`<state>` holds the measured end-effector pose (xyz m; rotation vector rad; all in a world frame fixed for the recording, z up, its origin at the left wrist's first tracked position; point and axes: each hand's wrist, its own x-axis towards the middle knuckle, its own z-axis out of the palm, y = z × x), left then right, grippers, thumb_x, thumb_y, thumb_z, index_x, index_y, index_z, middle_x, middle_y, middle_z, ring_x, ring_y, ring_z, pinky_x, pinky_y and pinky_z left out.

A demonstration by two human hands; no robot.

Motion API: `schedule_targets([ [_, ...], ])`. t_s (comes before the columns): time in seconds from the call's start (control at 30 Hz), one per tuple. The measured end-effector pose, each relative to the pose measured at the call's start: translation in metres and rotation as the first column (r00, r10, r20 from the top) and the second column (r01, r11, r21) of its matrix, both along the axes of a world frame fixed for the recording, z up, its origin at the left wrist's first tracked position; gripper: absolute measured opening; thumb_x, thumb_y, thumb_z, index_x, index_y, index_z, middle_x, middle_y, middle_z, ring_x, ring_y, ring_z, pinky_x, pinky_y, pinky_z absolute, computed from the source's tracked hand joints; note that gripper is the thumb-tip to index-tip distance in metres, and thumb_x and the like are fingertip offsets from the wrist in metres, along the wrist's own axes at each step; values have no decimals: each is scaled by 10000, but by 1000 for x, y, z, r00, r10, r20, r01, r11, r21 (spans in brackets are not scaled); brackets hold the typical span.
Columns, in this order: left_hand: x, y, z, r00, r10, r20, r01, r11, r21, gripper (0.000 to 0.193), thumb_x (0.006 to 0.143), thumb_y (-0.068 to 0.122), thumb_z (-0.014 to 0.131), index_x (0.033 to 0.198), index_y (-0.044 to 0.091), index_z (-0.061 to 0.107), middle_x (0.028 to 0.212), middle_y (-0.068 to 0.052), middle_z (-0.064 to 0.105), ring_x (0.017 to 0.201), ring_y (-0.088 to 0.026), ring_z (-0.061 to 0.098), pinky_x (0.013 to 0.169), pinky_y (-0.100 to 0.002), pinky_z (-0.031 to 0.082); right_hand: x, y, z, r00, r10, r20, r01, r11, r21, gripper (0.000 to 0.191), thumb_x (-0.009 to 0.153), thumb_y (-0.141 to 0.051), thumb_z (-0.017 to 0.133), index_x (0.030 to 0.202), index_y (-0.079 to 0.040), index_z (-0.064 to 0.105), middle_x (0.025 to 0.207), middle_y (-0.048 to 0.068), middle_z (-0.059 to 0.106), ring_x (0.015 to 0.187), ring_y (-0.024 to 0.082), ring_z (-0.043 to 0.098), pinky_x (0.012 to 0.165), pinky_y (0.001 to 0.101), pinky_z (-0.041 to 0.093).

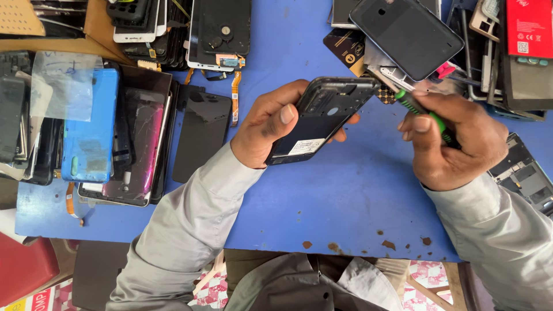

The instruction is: The person uses a screwdriver to remove screws from the back of a smartphone, then pries open the back cover to expose the internal components. The person continues to remove additional screws from the internal frame.

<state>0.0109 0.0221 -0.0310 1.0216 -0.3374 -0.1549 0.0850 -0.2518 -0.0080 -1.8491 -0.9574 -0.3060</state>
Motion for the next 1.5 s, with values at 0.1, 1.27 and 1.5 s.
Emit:
schedule_targets([
  [0.1, 0, -2, 0, 1000, -2, -27, 1, 1000, -30, 856, 1009, 645, 657, 1486, -39, 461, 1333, -260, 646, 1122, -284, 703, 997, -389, 583, -2, 0, -9, 999, 11, -31, -8, 995, 97, 305, 1208, -197, 569, 1306, 75, 472, 1005, 201, 669, 779, 170, 697, 687, 242, 582],
  [1.27, -2, -6, -5, 997, 59, 46, -53, 992, -117, 996, 808, 260, 967, 1583, 25, 387, 1371, -122, 593, 1262, -251, 625, 1092, -352, 571, -11, 10, 2, 877, 304, 372, -275, 953, -128, 313, 898, 45, 759, 1151, 51, 575, 913, 161, 646, 665, 276, 680, 538, 371, 518],
  [1.5, -4, 0, -2, 991, 102, 84, -106, 993, 49, 993, 828, 314, 964, 1596, 42, 397, 1390, -83, 600, 1232, -221, 638, 1046, -338, 551, -10, 8, 1, 889, 298, 347, -281, 954, -101, 280, 900, 43, 732, 1128, 41, 569, 825, 154, 652, 644, 275, 678, 564, 376, 541],
])
